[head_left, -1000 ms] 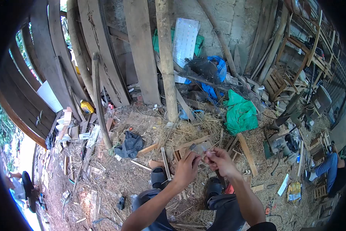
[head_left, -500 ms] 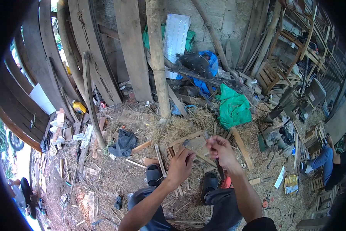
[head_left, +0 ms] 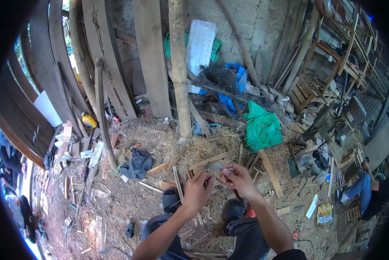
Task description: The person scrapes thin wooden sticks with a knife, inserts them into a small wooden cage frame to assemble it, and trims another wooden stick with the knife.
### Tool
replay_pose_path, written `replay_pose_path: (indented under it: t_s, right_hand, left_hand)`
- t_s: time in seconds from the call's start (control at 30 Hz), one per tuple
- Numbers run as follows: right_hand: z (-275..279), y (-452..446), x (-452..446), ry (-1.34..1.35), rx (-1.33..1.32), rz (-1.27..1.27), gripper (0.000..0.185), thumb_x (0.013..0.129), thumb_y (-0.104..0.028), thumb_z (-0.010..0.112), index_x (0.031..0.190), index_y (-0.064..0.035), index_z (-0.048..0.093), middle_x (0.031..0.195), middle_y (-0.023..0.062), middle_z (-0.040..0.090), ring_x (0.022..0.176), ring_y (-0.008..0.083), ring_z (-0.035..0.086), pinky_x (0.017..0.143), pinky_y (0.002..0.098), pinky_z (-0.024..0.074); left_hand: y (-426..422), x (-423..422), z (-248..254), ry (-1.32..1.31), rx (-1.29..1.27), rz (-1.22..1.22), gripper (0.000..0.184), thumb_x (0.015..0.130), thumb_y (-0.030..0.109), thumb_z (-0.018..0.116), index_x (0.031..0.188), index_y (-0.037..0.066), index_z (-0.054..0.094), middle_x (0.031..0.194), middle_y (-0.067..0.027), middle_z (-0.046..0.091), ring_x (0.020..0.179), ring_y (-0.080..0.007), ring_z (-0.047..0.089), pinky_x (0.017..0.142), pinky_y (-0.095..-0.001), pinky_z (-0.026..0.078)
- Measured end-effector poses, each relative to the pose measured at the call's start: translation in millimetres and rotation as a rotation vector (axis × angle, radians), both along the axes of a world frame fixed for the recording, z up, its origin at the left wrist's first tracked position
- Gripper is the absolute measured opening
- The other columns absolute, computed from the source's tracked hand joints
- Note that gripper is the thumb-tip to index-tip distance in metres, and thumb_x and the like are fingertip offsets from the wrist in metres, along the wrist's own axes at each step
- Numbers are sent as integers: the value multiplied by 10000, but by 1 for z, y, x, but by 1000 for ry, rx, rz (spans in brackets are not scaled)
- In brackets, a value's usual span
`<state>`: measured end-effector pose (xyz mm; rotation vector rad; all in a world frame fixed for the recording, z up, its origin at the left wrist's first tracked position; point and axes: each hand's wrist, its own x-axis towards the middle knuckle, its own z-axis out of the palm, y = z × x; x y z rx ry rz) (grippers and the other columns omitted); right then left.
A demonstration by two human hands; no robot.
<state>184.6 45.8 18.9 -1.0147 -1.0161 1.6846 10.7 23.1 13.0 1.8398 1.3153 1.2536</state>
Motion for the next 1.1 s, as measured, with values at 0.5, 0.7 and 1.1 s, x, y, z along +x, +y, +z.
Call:
replay_pose_path:
  t_s: [0.5,0.7,1.1]
  right_hand:
    - [1,6,12,-25,-8,-146,147,926,-169,558,896,-28,584,698,0,566,496,28,409,424,187,301]
    - [-27,21,40,73,103,-307,197,915,-211,580,975,-24,589,712,-21,536,502,17,372,415,182,281]
    - [2,-4,4,37,-37,-55,231,924,-177,558,1097,-23,562,722,27,574,486,44,376,422,191,284]
  left_hand:
    - [-4,3,3,-3,43,-44,77,830,22,613,880,-24,576,810,-161,543,664,-318,548,590,-358,433]
    - [-4,1,-6,-4,27,-29,79,826,23,619,872,-22,573,807,-164,545,665,-326,544,588,-363,432]
    - [-4,2,-3,78,91,7,105,823,26,623,916,1,581,806,-144,538,689,-315,566,585,-357,449]
